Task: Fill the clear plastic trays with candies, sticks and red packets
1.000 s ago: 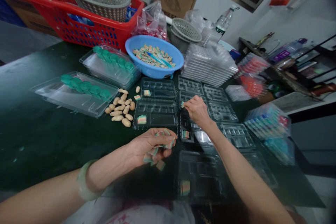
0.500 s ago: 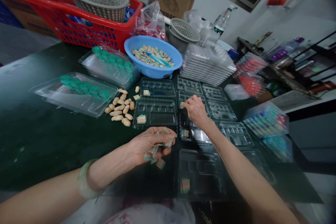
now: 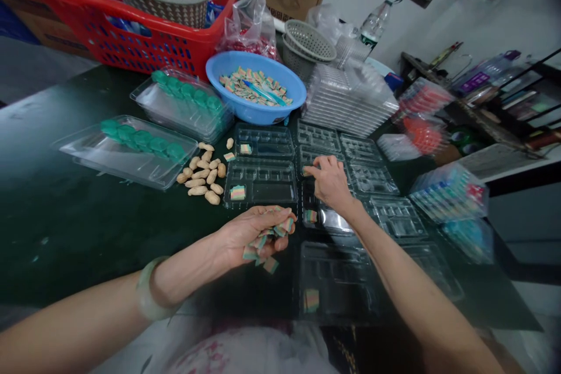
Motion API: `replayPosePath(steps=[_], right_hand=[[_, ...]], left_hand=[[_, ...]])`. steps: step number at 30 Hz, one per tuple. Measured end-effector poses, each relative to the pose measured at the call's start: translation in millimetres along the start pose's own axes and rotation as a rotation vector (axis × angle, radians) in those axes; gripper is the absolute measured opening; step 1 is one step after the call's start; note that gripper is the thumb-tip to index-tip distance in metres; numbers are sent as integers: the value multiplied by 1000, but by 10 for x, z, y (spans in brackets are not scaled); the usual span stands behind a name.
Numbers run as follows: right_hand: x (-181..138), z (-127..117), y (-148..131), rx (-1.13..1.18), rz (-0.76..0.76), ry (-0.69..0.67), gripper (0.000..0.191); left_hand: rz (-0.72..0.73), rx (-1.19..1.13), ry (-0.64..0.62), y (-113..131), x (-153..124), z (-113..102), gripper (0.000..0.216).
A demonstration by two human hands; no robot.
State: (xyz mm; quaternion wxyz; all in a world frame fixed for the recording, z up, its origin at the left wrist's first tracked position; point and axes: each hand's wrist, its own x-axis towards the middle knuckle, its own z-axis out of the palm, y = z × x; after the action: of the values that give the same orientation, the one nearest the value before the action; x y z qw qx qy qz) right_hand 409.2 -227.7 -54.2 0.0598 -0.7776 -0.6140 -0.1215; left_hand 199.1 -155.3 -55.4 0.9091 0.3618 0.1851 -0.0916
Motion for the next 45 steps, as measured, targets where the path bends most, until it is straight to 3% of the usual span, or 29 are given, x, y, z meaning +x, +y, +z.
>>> replayPosePath(steps=[4, 6, 8, 14, 17, 19, 23, 26, 30, 34, 40, 45], right_hand=[[-168, -306, -255, 393, -36, 151, 28], [-296, -474, -417, 605, -116, 124, 14], [-411, -564, -561, 676, -144, 68, 13], [-555, -448, -734, 625, -37, 11, 10], [-535, -428, -664, 740, -9, -20, 12], [-477, -406, -553, 794, 78, 40, 12], [-246, -195, -245, 577, 257, 295, 13], [-63, 40, -62, 268, 235, 365, 19], [62, 219, 30, -52, 104, 275, 23], [86, 203, 42, -194, -33, 170, 22], [133, 77, 71, -160, -143, -41, 22], [109, 36, 92, -32, -62, -70, 21]], left_hand=[[19, -133, 11, 54, -27, 46, 17], [37, -148, 60, 68, -31, 69, 16], [57, -150, 112, 47, -11, 67, 17], [100, -135, 143, -98, 85, -32, 21], [-12, -149, 127, -79, 63, -33, 26], [-70, -178, 85, -49, 37, -20, 27], [-66, -213, 61, -36, 14, -24, 22], [-36, -217, 74, -46, 11, -41, 24], [-19, -164, 55, -17, -6, -27, 22], [-19, -101, 59, 27, -15, 10, 20], [-27, -145, 65, 76, -50, 23, 19], [77, -173, 115, 192, -110, -21, 17]])
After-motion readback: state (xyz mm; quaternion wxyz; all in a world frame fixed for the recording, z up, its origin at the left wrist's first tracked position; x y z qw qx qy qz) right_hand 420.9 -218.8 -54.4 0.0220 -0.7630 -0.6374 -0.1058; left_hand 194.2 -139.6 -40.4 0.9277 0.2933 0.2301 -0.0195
